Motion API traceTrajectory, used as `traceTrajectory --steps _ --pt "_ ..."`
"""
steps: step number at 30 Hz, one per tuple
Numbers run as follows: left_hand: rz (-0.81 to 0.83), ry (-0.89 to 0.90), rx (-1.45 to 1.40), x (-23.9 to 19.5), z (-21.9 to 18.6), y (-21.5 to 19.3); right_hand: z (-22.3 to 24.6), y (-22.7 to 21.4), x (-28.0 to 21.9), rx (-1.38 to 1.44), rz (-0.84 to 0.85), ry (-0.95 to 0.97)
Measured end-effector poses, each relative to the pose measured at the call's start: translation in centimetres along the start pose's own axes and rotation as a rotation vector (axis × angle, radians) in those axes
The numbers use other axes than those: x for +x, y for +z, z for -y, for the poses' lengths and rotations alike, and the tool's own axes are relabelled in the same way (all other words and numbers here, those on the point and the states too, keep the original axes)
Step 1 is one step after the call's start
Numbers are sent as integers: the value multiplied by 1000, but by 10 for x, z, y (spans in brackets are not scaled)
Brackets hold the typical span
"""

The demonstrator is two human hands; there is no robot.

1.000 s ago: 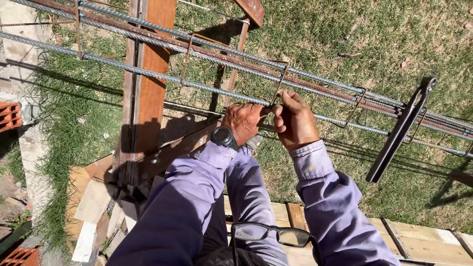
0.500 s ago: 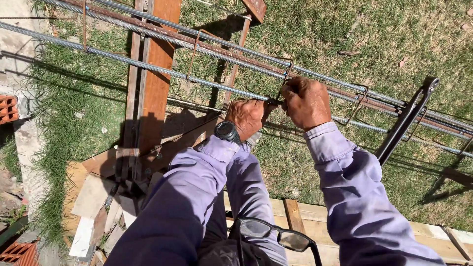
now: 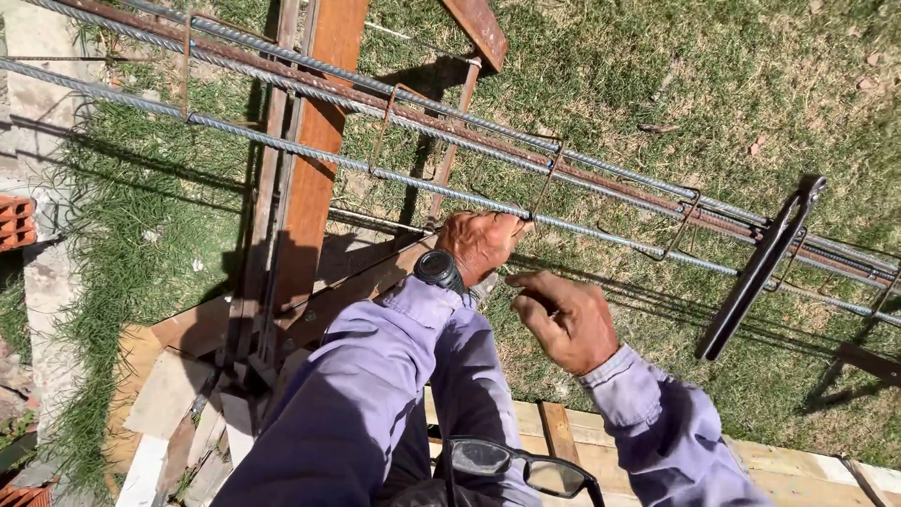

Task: The person ties a rebar cage using wire ties and pliers. They wrap the wire around the intersecting steel bars and twist it tight to secure the structure. The person works along the length of the cage, repeating the process at multiple junctions.

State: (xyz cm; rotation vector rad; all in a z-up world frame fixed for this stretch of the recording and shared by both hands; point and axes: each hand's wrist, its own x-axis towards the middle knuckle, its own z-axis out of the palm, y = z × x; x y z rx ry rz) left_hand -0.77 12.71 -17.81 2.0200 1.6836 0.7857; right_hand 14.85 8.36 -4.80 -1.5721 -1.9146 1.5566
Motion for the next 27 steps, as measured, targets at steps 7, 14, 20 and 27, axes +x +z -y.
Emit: traceTrajectory --steps 7,14,20,27 --pt "137 -39 159 -35 2 6 -13 -14 72 489 -191 263" --pt "182 -117 -118 -38 12 31 -7 -11 77 632 -124 444" --pt "275 -308 -279 -40 -9 24 -25 -5 80 387 -140 282" --pt "212 -611 -468 -74 -27 35 -9 -1 74 71 -171 176"
